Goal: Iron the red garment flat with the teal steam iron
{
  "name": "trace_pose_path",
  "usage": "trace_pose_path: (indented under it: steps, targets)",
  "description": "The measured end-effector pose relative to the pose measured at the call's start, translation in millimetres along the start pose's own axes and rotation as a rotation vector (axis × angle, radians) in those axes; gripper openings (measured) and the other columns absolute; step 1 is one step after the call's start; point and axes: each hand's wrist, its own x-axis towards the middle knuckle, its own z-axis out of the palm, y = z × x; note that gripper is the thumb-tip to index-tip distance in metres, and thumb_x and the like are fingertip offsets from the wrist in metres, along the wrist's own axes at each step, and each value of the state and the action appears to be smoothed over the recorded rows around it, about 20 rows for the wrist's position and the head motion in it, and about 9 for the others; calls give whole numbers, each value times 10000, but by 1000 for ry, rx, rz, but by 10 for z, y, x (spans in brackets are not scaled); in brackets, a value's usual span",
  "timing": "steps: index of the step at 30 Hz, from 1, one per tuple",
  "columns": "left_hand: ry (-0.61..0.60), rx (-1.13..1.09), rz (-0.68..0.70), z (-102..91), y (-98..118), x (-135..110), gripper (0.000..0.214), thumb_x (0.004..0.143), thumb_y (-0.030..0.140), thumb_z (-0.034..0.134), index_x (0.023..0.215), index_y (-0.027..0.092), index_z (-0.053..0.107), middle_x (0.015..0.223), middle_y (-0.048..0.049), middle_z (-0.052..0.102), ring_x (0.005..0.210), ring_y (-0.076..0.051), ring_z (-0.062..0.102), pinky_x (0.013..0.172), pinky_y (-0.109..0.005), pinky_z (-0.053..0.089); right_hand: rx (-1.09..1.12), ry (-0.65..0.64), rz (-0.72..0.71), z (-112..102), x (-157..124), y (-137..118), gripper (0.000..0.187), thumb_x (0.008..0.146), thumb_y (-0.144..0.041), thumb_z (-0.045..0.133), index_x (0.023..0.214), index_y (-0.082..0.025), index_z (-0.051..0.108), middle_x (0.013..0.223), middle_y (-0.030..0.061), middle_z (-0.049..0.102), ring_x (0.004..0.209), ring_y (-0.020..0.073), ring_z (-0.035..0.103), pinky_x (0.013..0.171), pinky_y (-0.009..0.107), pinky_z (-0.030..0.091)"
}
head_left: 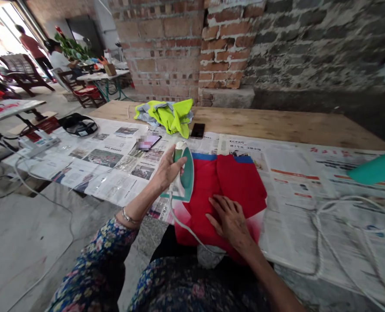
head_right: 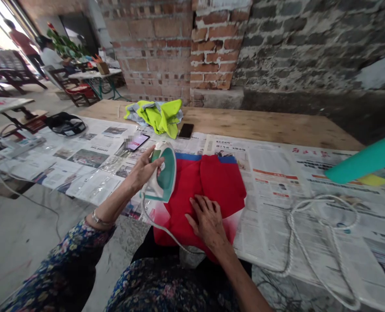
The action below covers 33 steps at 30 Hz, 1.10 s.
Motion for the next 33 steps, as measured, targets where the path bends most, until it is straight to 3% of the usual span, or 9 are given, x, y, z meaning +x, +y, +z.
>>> trace_pose_path:
  steps: [5,9,12,18,22,27,30,33]
  targets:
    - [-137,-57,-24,-90,-115,-455,831,872,410,798,1594,115,511,624,66,609,509,-125,558,503,-224,433,27,-43,13,6,-16,12,410,1065,-362,532,1374,-202,747,1378,165,764,1262,333,646,1033,486,465]
    - [-240,-14,-43,-105,-228,-544,717,869,392,767,1508,118,591,641,71,606,485,-109,518,507,-235,440,44,-80,35,-22,-24,1,425,1065,-369,526,1407,-229,736,1408,158,750,1307,337,626,1063,501,459]
    - [-192,45,-32,-121,-250,-351,627,877,311,731,1466,131,613,669,68,631,496,-109,547,522,-228,456,24,-80,32,-48,-18,-12,412,1078,-374,519,1387,-220,743,1408,155,753,1303,328,631,1066,490,456]
    - [30,118,-120,-66,-134,393,316,914,177,678,1229,154,662,569,102,523,447,-102,509,462,-183,378,6,-65,29,-76,7,-33,397,1082,-379,537,1360,-196,753,1385,156,768,1271,316,653,1057,469,455]
    - [80,117,-114,27,-55,554,206,943,114,610,1137,155,661,602,82,530,456,-108,515,469,-192,375,46,-74,49,-43,-9,-32,396,1061,-362,565,1376,-211,751,1399,157,762,1297,324,646,1079,483,456]
    - [1,-59,-19,175,-29,180,543,971,232,688,1493,193,543,705,63,597,560,-126,603,560,-214,463,292,-66,159,-85,14,39,445,1056,-433,574,1401,-201,731,1394,171,761,1296,331,675,1081,514,519]
    - [-24,-162,-26,349,-36,-131,740,1008,330,680,1655,199,345,731,48,617,640,-154,637,616,-241,510,537,32,323,-293,176,106,430,1065,-489,549,1337,-224,752,1318,147,790,1230,309,722,1055,496,572]
    - [-48,-247,-83,614,-69,-347,799,1033,392,649,1697,244,230,782,36,638,684,-170,652,659,-268,546,742,136,461,-578,482,152,428,1054,-550,565,1281,-243,758,1269,120,802,1148,282,749,1020,460,597]
